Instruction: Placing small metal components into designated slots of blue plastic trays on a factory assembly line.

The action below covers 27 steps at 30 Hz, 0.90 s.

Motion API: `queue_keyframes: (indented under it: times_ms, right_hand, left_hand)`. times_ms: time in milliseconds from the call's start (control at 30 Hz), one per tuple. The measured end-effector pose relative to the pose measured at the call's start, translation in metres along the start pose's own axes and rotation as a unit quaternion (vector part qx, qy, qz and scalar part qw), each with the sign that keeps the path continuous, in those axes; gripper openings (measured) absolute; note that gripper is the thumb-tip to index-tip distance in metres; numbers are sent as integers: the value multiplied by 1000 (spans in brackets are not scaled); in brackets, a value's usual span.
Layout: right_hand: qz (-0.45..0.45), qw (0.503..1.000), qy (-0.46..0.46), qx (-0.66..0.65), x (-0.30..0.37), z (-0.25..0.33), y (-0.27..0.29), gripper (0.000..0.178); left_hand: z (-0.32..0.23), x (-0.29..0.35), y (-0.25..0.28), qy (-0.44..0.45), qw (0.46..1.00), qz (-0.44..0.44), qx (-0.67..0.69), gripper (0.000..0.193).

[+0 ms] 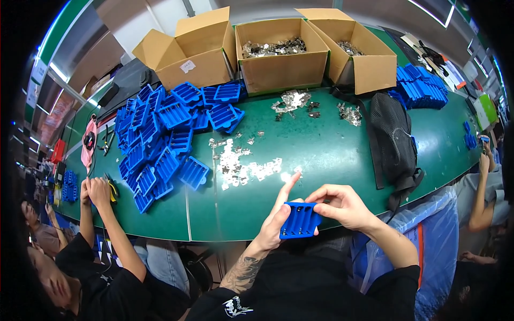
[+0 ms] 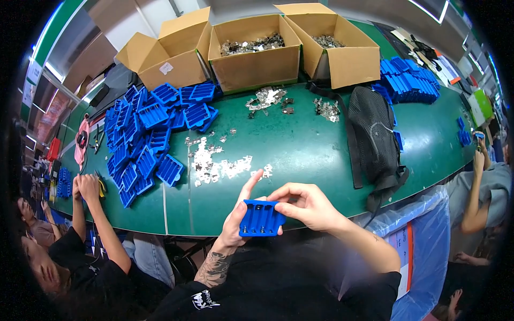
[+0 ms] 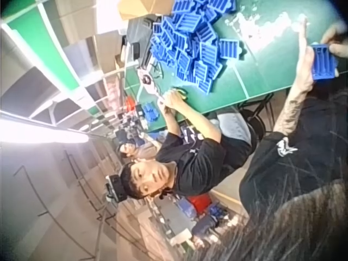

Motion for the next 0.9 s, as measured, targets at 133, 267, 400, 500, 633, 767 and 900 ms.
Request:
queue_keyframes:
  times_ms: [133, 267, 400, 500, 633, 767, 900]
  right_hand:
    - [-22, 999, -21, 21, -4, 0, -7, 20]
    - [-81, 993, -30, 83, -3, -2, 3, 14]
    - [-69, 993, -46, 88, -27, 0, 1, 17]
    - [-34, 988, -41, 143, -71, 13, -9, 14]
    - [-8, 997, -9, 82, -135, 28, -44, 13]
    - [39, 994, 16, 99, -185, 26, -90, 13]
    - [103, 984, 25, 143, -218, 14, -142, 16]
  left_hand:
    - [-2, 8, 8, 16, 1000, -8, 9, 85]
    - [-1, 8, 9, -25, 999, -15, -14, 66]
    - [-11, 23, 35, -41, 994, -97, 5, 54]
    - [-24, 43, 67, -92, 982, -161, 37, 48]
    - [-35, 66, 97, -160, 968, -189, 42, 41]
    - [-37, 74, 96, -186, 966, -172, 49, 38]
    - [-37, 70, 96, -170, 971, -166, 34, 38]
Point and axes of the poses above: each hand's wrist, its own x-axis away from the middle knuckle, its own y-axis out of the back of the hand, z = x × y, the point moved 8 cm from there along -x, towards the middle knuckle, and after that the axes turned 6 degrees about y, right-handed, at the moved point
